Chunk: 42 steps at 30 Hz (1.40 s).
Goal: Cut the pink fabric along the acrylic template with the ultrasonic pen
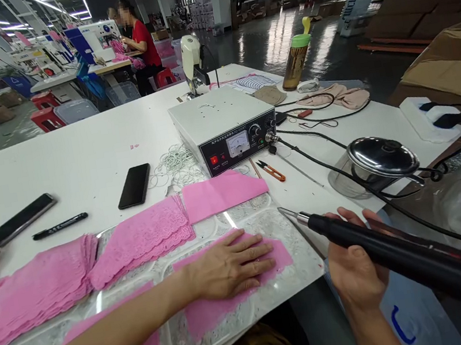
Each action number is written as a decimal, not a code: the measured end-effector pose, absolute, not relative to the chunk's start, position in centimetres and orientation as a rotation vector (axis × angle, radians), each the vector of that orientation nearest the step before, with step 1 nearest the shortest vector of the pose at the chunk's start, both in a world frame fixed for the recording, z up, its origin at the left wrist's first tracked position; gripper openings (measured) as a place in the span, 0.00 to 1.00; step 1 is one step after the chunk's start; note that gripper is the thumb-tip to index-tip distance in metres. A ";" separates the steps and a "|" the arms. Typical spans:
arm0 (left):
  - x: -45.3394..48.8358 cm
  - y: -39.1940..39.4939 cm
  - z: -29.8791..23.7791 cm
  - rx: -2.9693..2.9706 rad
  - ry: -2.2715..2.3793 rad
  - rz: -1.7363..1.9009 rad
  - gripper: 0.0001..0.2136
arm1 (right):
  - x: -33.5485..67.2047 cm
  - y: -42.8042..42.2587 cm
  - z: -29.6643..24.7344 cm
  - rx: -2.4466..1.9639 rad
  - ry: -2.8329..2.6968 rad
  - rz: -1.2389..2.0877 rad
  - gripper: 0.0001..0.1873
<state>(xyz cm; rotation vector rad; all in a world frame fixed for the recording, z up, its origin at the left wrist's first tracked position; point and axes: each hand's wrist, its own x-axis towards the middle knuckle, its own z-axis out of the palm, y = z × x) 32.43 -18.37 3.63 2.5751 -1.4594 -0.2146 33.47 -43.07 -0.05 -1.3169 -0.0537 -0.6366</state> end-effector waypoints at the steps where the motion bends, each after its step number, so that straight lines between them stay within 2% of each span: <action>1: 32.4 -18.4 3.7 2.576 -1.465 -0.209 0.21 | 34.1 -42.9 0.0 -1.275 -0.050 -0.628 0.22; 5: 32.5 -18.5 3.6 2.571 -1.484 -0.197 0.21 | 35.8 -42.8 1.4 -1.264 0.026 -0.707 0.15; 14: 32.4 -18.7 3.2 2.549 -1.455 -0.179 0.21 | 32.6 -45.9 5.4 -1.251 -0.050 -0.714 0.08; 29: 32.4 -18.8 3.3 2.564 -1.500 -0.073 0.21 | 32.4 -45.1 4.5 -1.397 -0.091 -0.566 0.09; 34: 32.4 -18.8 3.3 2.554 -1.477 -0.072 0.20 | 32.5 -45.1 4.4 -1.323 -0.130 -0.518 0.06; 42: 32.4 -18.8 3.2 2.562 -1.487 -0.111 0.21 | 32.6 -44.8 4.9 -1.420 -0.129 -0.560 0.07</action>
